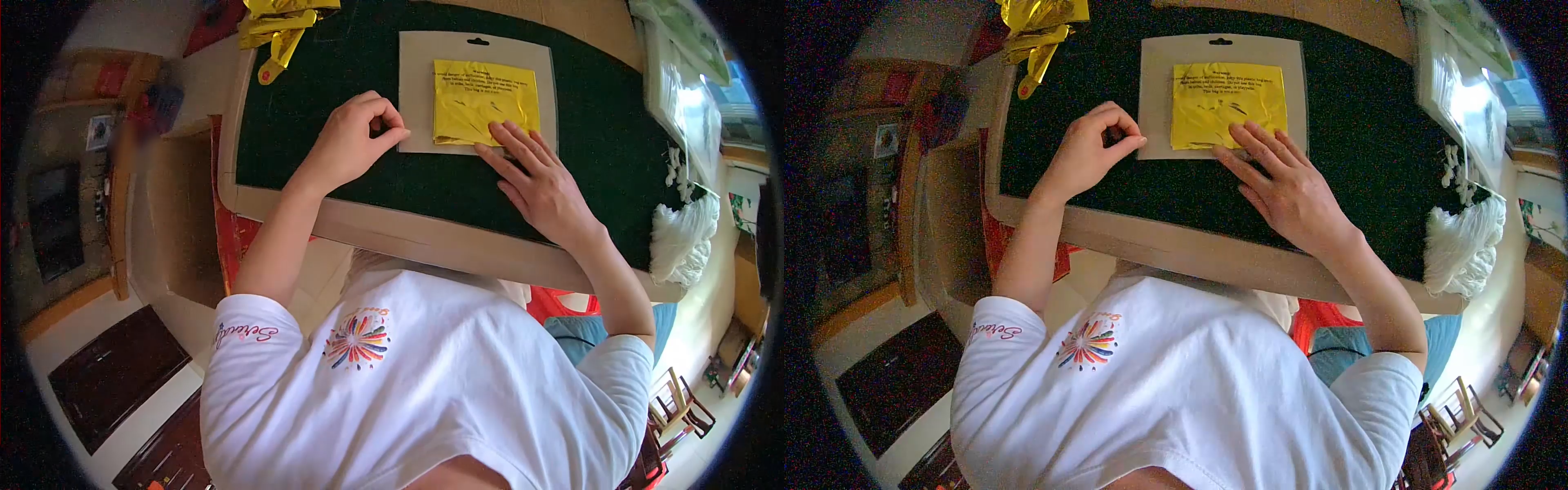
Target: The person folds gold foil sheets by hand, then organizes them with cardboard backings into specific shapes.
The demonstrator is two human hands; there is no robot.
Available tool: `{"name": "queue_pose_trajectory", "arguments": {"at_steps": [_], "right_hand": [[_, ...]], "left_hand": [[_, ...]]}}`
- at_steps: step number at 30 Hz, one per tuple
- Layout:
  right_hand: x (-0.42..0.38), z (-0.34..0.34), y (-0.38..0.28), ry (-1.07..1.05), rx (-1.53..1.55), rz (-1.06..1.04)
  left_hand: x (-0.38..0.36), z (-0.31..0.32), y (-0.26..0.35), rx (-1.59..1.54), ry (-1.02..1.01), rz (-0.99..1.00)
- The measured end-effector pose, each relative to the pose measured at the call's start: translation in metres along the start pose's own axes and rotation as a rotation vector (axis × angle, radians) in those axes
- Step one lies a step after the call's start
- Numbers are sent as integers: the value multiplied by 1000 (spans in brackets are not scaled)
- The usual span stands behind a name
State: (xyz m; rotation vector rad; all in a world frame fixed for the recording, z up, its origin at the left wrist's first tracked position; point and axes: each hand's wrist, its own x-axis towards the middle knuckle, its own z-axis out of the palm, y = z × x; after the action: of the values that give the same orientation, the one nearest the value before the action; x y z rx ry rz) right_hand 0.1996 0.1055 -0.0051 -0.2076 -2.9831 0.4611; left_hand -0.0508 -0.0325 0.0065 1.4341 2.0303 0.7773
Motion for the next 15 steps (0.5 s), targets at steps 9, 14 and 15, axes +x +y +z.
{"name": "queue_pose_trajectory", "arguments": {"at_steps": [9, 14, 15], "right_hand": [[-1, 0, -1, 2, 6, 9], [0, 1, 0, 5, -5, 5], [0, 1, 1, 2, -3, 6]], "left_hand": [[7, 8, -6, 97, 56, 43], [7, 3, -10, 70, 63, -42], [7, 3, -11, 53, 72, -27]]}}
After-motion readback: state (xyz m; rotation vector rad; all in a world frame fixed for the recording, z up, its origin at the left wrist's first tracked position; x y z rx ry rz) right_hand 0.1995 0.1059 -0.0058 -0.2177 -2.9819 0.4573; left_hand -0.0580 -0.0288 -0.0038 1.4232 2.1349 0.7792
